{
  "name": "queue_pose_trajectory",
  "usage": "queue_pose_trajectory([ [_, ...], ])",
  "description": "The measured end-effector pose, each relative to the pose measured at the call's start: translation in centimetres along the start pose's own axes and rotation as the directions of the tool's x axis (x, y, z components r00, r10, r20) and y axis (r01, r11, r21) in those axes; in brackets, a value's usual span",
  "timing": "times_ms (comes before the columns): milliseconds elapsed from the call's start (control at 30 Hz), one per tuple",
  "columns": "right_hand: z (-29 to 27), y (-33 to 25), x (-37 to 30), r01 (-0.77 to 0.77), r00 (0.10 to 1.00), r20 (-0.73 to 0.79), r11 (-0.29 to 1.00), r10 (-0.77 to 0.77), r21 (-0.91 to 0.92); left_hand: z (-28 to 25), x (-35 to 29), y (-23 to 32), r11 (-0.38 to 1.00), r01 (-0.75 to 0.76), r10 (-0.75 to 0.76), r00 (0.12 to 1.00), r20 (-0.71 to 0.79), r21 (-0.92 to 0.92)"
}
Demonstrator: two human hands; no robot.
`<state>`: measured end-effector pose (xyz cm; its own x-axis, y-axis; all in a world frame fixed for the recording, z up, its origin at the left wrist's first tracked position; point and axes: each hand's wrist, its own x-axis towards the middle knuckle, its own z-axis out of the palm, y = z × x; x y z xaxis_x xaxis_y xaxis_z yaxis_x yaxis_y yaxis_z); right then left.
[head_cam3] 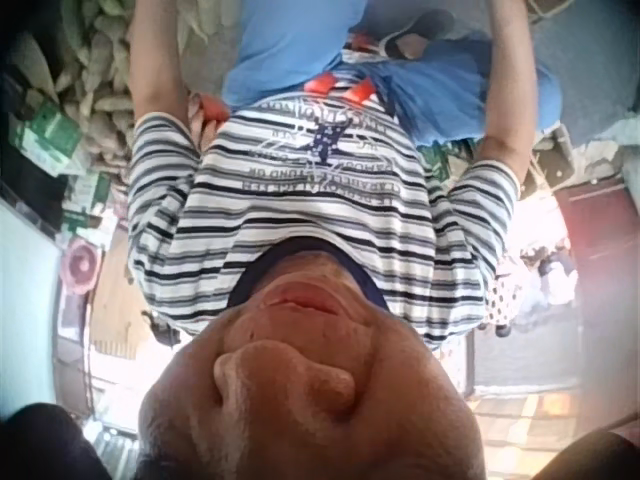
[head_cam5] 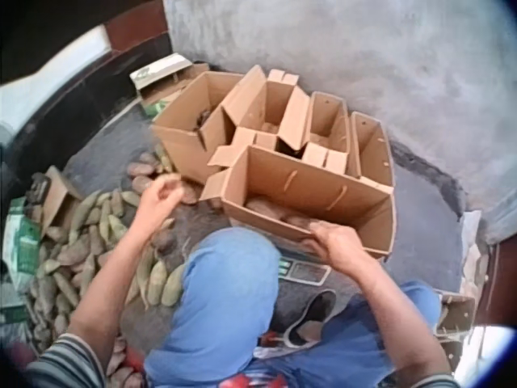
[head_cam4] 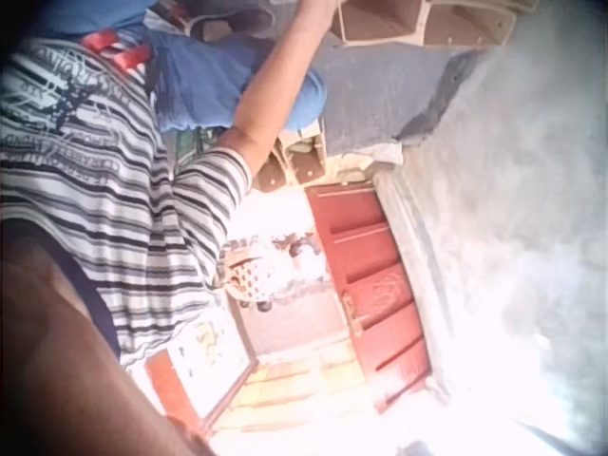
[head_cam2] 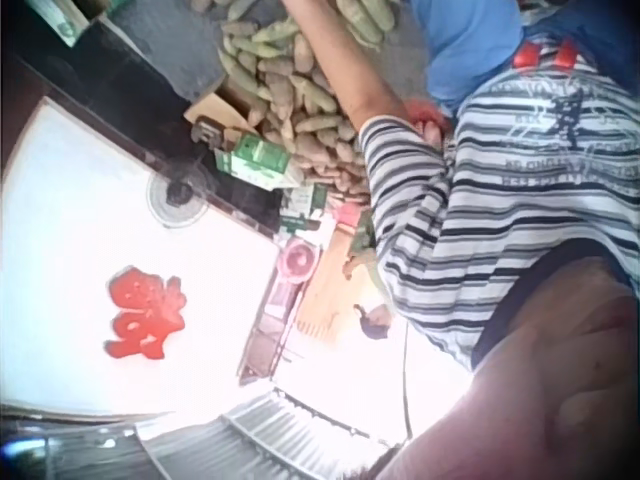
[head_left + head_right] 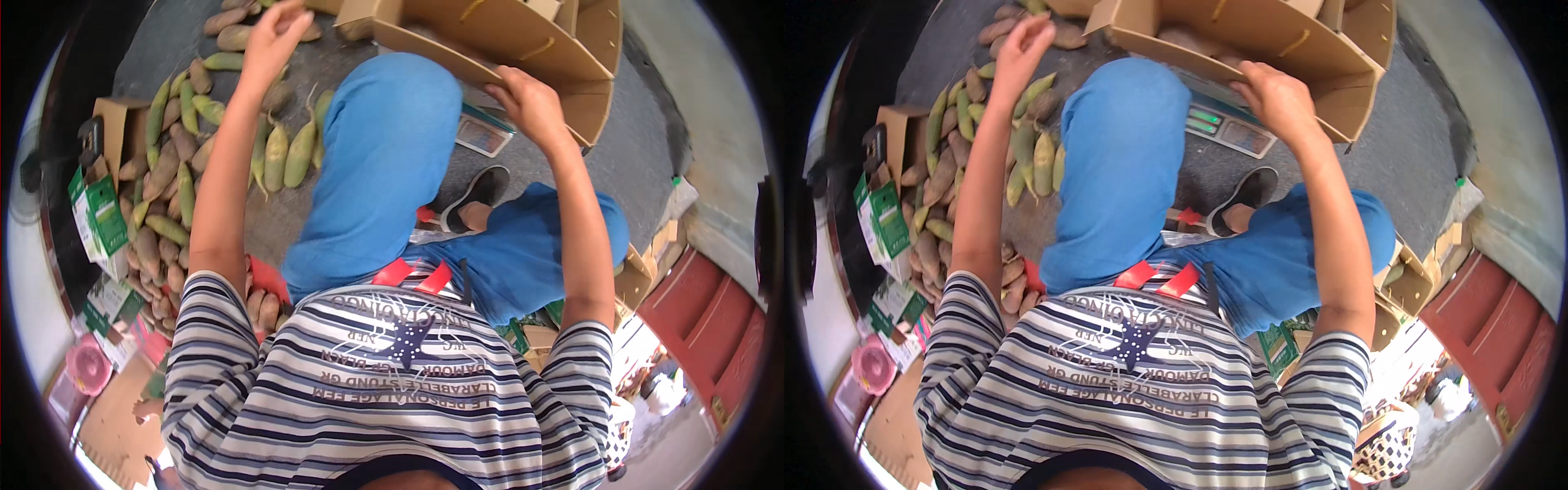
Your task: Sorting and weighing produce into cardboard boxes.
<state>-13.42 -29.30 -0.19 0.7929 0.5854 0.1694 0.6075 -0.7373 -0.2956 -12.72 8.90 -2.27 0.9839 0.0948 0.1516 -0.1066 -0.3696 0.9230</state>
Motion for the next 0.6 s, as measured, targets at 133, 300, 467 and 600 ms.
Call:
queue_pose_trajectory([
  [133, -0.5, -1.1, 0.8, -0.025, 0.997, 0.074, 1.000, 0.025, 0.004, -5.1, -9.6, -11.3, 0.676, 0.287, -0.427, 0.903, 0.043, 0.679],
  [300, -0.6, -1.1, 0.7, -0.080, 0.990, 0.112, 0.997, 0.080, -0.001, -3.5, -17.0, -14.5, 0.617, 0.297, -0.329, 0.939, -0.104, 0.729],
  [467, -0.8, -1.2, 0.9, -0.095, 0.989, 0.113, 0.995, 0.095, -0.003, -1.9, -15.7, -14.9, 0.509, 0.405, -0.527, 0.844, -0.097, 0.759],
  [600, -0.1, -1.1, 0.7, -0.057, 0.997, 0.048, 0.998, 0.058, -0.025, -1.3, -15.8, -15.7, 0.392, 0.433, -0.539, 0.823, -0.178, 0.812],
])
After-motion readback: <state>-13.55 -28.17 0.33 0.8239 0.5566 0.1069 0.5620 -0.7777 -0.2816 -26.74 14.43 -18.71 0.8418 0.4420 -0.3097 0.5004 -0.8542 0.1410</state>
